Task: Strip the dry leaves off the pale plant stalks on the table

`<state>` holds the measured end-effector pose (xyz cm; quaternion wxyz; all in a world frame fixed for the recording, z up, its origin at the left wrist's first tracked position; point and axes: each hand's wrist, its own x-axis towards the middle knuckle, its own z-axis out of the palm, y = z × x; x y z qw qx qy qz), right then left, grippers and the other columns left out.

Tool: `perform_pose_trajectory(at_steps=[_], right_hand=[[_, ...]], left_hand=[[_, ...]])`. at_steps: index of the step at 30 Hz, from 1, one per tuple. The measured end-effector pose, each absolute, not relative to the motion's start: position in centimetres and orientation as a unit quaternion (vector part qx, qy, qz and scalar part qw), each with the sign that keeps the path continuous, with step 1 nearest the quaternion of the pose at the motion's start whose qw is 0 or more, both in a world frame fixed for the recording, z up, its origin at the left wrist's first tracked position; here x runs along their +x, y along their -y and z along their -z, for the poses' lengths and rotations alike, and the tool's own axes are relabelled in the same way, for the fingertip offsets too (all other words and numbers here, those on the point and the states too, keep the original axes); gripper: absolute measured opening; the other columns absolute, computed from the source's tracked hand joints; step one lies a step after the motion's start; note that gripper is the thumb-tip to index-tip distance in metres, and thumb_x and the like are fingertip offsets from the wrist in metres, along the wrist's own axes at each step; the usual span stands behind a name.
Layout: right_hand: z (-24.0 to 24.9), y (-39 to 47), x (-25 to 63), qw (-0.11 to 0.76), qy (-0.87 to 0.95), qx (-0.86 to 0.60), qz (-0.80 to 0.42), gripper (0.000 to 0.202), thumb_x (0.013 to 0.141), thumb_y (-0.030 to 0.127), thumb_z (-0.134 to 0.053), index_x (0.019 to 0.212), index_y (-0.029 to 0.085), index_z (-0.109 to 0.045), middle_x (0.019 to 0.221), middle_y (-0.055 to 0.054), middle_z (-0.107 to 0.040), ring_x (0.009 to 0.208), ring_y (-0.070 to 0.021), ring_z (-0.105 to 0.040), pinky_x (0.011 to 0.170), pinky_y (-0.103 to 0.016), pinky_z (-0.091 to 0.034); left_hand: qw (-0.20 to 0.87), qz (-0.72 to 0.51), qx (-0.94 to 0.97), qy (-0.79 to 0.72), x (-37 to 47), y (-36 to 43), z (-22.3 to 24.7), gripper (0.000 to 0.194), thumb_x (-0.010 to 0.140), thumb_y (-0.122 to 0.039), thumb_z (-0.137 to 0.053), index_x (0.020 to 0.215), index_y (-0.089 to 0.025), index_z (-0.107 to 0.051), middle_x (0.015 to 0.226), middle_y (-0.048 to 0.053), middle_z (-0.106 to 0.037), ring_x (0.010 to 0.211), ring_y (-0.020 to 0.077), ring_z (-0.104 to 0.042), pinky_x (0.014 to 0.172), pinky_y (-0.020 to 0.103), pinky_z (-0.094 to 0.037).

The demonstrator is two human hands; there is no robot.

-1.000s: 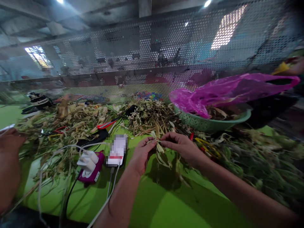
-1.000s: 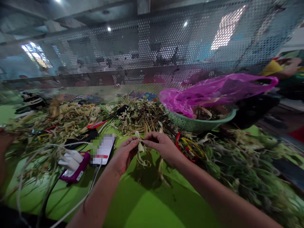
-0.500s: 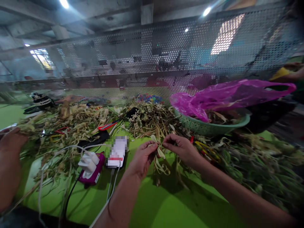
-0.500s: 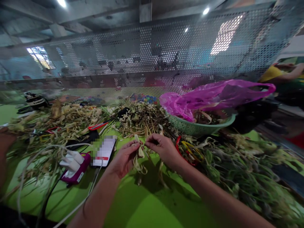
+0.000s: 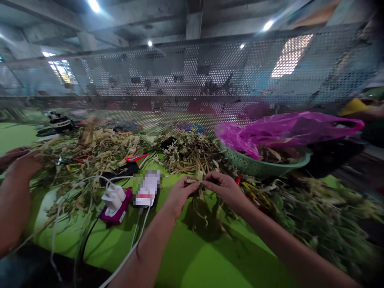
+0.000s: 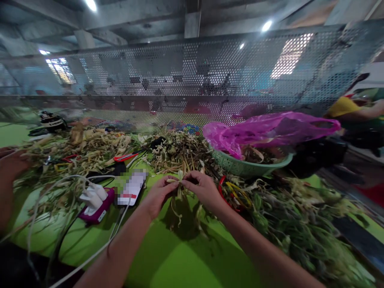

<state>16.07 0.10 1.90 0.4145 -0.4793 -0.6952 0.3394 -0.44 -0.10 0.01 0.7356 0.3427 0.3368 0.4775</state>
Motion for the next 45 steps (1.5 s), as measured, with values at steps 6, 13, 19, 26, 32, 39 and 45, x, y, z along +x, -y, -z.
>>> perform_pose_trajectory(at_steps=[6, 13, 19, 26, 32, 39, 45], right_hand=[[-1.3, -0.1, 15.9, 0.42, 0.669, -0.455, -0.411, 0.02, 0.079, 0.036, -0.061, 0.072, 0.018, -0.057, 0.066, 0.002, -0.054, 0.062, -0.0131, -0.051, 0.06, -0.025, -0.042], [-2.3, 0.4, 16.0, 0.402, 0.805, -0.424, -0.103, 0.019, 0.079, 0.019, -0.061, 0.098, 0.022, -0.063, 0.098, -0.006, -0.063, 0.097, -0.0224, -0.056, 0.087, -0.038, -0.043], [-2.7, 1.2, 15.5, 0.363, 0.851, -0.379, 0.014, 0.015, 0.081, 0.018, -0.06, 0.095, 0.023, -0.064, 0.096, -0.007, -0.066, 0.093, -0.0231, -0.056, 0.081, -0.039, -0.044], [-1.8, 1.0, 15.8, 0.428, 0.781, -0.45, -0.063, 0.009, 0.087, 0.022, -0.054, 0.088, 0.021, -0.062, 0.086, -0.005, -0.065, 0.085, -0.0212, -0.059, 0.075, -0.034, -0.046], [-1.2, 0.3, 16.3, 0.455, 0.724, -0.504, -0.118, 0.011, 0.084, 0.028, -0.054, 0.084, 0.02, -0.061, 0.083, -0.004, -0.065, 0.079, -0.02, -0.06, 0.072, -0.031, -0.045], [-1.3, 0.4, 16.2, 0.452, 0.718, -0.505, -0.157, 0.013, 0.083, 0.03, -0.054, 0.084, 0.02, -0.062, 0.08, -0.003, -0.065, 0.075, -0.0186, -0.059, 0.069, -0.03, -0.045], [-2.3, -0.4, 16.3, 0.45, 0.711, -0.479, -0.248, 0.02, 0.082, 0.037, -0.056, 0.087, 0.019, -0.063, 0.077, -0.001, -0.064, 0.072, -0.0163, -0.058, 0.068, -0.027, -0.045]], left_hand=[[0.768, -0.465, 0.324, -0.3, -0.5, 0.2, 0.2, 0.031, 0.057, -0.026, -0.08, 0.077, -0.014, -0.059, 0.059, -0.002, -0.061, 0.051, 0.0096, -0.055, 0.052, 0.022, -0.044], [0.742, -0.528, 0.269, -0.314, -0.5, -0.8, 1.2, 0.032, 0.058, -0.025, -0.08, 0.084, -0.014, -0.065, 0.066, 0.0, -0.063, 0.056, 0.0097, -0.057, 0.056, 0.021, -0.045], [0.735, -0.534, 0.287, -0.305, -0.5, -1.0, 1.6, 0.036, 0.055, -0.029, -0.083, 0.083, -0.015, -0.065, 0.069, -0.001, -0.061, 0.058, 0.0082, -0.054, 0.059, 0.021, -0.042], [0.689, -0.515, 0.385, -0.334, -0.2, -0.3, 0.7, 0.03, 0.059, -0.029, -0.079, 0.081, -0.015, -0.065, 0.072, 0.001, -0.061, 0.064, 0.0112, -0.055, 0.067, 0.026, -0.044], [0.634, -0.517, 0.462, -0.342, 0.3, 0.5, 0.1, 0.02, 0.066, -0.027, -0.071, 0.083, -0.017, -0.067, 0.073, 0.001, -0.061, 0.069, 0.0129, -0.053, 0.068, 0.025, -0.04], [0.594, -0.519, 0.5, -0.356, 0.9, 0.2, 0.9, 0.024, 0.065, -0.033, -0.074, 0.081, -0.017, -0.064, 0.071, 0.001, -0.061, 0.067, 0.0133, -0.052, 0.065, 0.024, -0.039], [0.597, -0.549, 0.478, -0.338, 0.7, -0.2, 1.5, 0.021, 0.064, -0.03, -0.073, 0.079, -0.017, -0.067, 0.073, 0.001, -0.062, 0.067, 0.0128, -0.053, 0.066, 0.024, -0.039]])
